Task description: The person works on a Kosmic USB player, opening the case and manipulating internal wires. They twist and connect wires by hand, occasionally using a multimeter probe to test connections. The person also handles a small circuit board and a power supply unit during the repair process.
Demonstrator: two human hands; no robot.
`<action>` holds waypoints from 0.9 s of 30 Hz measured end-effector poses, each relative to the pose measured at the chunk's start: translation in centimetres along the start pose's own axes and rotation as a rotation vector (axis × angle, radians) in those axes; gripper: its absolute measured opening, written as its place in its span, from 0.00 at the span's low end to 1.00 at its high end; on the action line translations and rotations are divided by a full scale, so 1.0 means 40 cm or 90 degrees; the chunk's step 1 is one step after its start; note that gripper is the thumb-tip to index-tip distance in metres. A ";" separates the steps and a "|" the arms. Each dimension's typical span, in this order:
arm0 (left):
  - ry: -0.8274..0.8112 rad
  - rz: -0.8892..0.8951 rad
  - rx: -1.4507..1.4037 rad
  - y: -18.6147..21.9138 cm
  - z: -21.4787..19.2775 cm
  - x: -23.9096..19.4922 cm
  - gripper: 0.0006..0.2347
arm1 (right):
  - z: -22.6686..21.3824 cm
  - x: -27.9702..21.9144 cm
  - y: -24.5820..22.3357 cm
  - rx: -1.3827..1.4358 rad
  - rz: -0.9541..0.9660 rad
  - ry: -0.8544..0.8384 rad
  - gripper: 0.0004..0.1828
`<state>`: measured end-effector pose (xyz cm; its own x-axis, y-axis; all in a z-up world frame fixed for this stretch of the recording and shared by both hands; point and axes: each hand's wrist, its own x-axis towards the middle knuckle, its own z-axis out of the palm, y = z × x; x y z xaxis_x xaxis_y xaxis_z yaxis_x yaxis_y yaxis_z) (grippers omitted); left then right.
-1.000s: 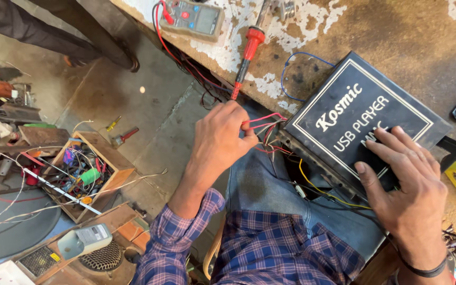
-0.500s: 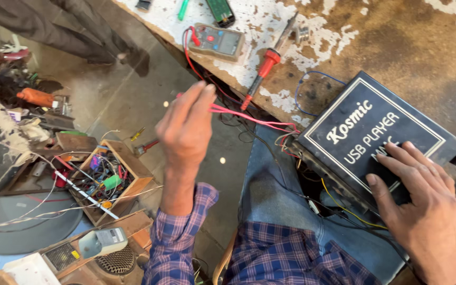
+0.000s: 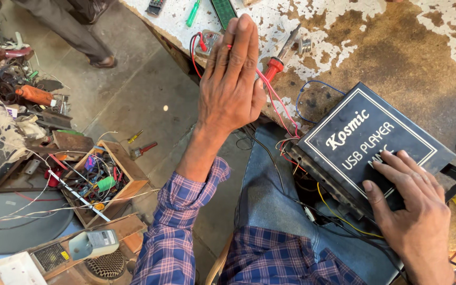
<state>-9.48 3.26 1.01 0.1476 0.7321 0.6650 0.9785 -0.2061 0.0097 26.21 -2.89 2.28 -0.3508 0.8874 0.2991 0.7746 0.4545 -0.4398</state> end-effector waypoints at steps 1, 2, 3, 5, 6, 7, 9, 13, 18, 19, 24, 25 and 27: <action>-0.003 0.000 -0.006 -0.003 -0.004 0.003 0.31 | 0.001 0.001 0.001 0.000 0.001 -0.001 0.20; -0.008 -0.002 -0.011 -0.010 -0.011 0.004 0.32 | 0.001 0.001 0.003 -0.005 0.000 -0.002 0.19; -0.012 -0.003 -0.017 -0.014 -0.016 0.004 0.32 | 0.001 0.001 0.005 -0.009 -0.001 -0.003 0.19; -0.024 -0.021 -0.012 -0.020 -0.027 0.000 0.33 | 0.002 -0.002 0.006 -0.011 -0.004 -0.004 0.18; -0.031 -0.029 -0.011 -0.021 -0.031 -0.004 0.33 | 0.002 -0.004 0.007 -0.009 -0.007 -0.003 0.17; -0.021 -0.029 -0.018 -0.023 -0.033 -0.008 0.33 | 0.004 -0.003 0.010 -0.006 -0.008 -0.001 0.17; -0.006 -0.031 -0.038 -0.018 -0.036 -0.022 0.35 | 0.005 -0.006 0.013 -0.002 -0.004 -0.003 0.16; -0.080 -0.145 -0.247 0.022 -0.050 -0.067 0.35 | 0.008 -0.014 0.015 -0.008 0.004 -0.009 0.16; -0.065 -0.307 -0.334 0.119 -0.079 -0.147 0.30 | 0.005 -0.008 0.017 -0.040 0.008 -0.033 0.17; -0.053 -0.364 -0.365 0.152 -0.071 -0.164 0.26 | 0.004 -0.005 0.020 -0.040 0.007 -0.033 0.17; -0.138 -0.410 -0.621 0.243 0.022 -0.235 0.12 | 0.004 -0.017 0.010 -0.029 0.019 -0.036 0.15; -0.174 -0.440 -0.670 0.245 0.040 -0.247 0.13 | 0.004 -0.017 0.011 -0.031 0.015 -0.037 0.15; -0.183 -0.488 -0.742 0.236 0.068 -0.271 0.10 | 0.007 -0.016 0.011 -0.040 0.006 -0.032 0.15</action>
<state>-1.46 -4.85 -8.12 -0.1936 0.9801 0.0440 0.1726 -0.0101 0.9849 26.64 -3.24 1.67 -0.3680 0.8953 0.2509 0.8092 0.4413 -0.3879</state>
